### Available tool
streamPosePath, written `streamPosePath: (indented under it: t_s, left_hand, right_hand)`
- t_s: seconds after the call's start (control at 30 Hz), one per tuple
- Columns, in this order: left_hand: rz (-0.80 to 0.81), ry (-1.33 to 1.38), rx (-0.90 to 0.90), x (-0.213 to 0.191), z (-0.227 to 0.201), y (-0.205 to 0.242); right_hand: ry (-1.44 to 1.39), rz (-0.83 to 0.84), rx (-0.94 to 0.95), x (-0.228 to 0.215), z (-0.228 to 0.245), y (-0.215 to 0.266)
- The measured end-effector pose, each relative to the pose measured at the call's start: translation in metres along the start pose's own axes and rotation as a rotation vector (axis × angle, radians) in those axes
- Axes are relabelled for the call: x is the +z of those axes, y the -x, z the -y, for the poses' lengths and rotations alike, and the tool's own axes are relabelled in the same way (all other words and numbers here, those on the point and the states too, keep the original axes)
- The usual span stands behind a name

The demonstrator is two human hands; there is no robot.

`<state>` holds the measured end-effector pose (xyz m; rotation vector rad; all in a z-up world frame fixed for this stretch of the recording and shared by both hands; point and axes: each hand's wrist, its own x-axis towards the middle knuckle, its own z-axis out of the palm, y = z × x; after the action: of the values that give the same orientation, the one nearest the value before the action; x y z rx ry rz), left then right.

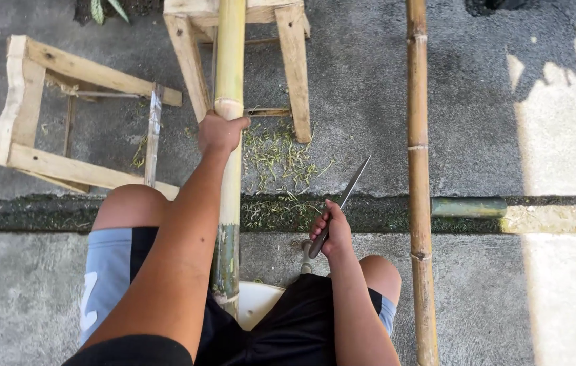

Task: Scraping and smoothing a bamboo pole using a knife and a smaller scraper tool.

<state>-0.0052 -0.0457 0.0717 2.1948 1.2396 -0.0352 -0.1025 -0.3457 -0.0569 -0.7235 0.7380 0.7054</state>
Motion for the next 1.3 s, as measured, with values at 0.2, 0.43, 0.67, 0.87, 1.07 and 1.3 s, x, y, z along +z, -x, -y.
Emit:
streamPosePath:
  t_s: [0.2,0.43,0.67,0.87,1.07,1.3]
  left_hand:
    - [0.039,0.052,0.012,0.005,-0.002,-0.004]
    - [0.202,0.214,0.112,0.010,0.026,-0.002]
    - [0.542,0.494,0.086,0.016,0.155,0.094]
    - [0.450,0.562,0.019,0.010,0.175,0.130]
    - [0.424,0.524,-0.044,-0.008,0.151,0.128]
    - [0.440,0.513,-0.054,-0.007,0.108,0.081]
  right_hand:
    - [0.106,-0.050,0.035,0.005,-0.001,-0.003]
    - [0.219,-0.043,0.019,0.000,-0.019,-0.010]
    - [0.467,-0.197,-0.044,0.018,-0.032,-0.018]
    - [0.509,-0.182,-0.032,0.038,-0.053,-0.016]
    - [0.553,-0.308,0.153,0.036,-0.049,-0.013]
    - [0.519,-0.360,0.224,0.018,-0.061,-0.022]
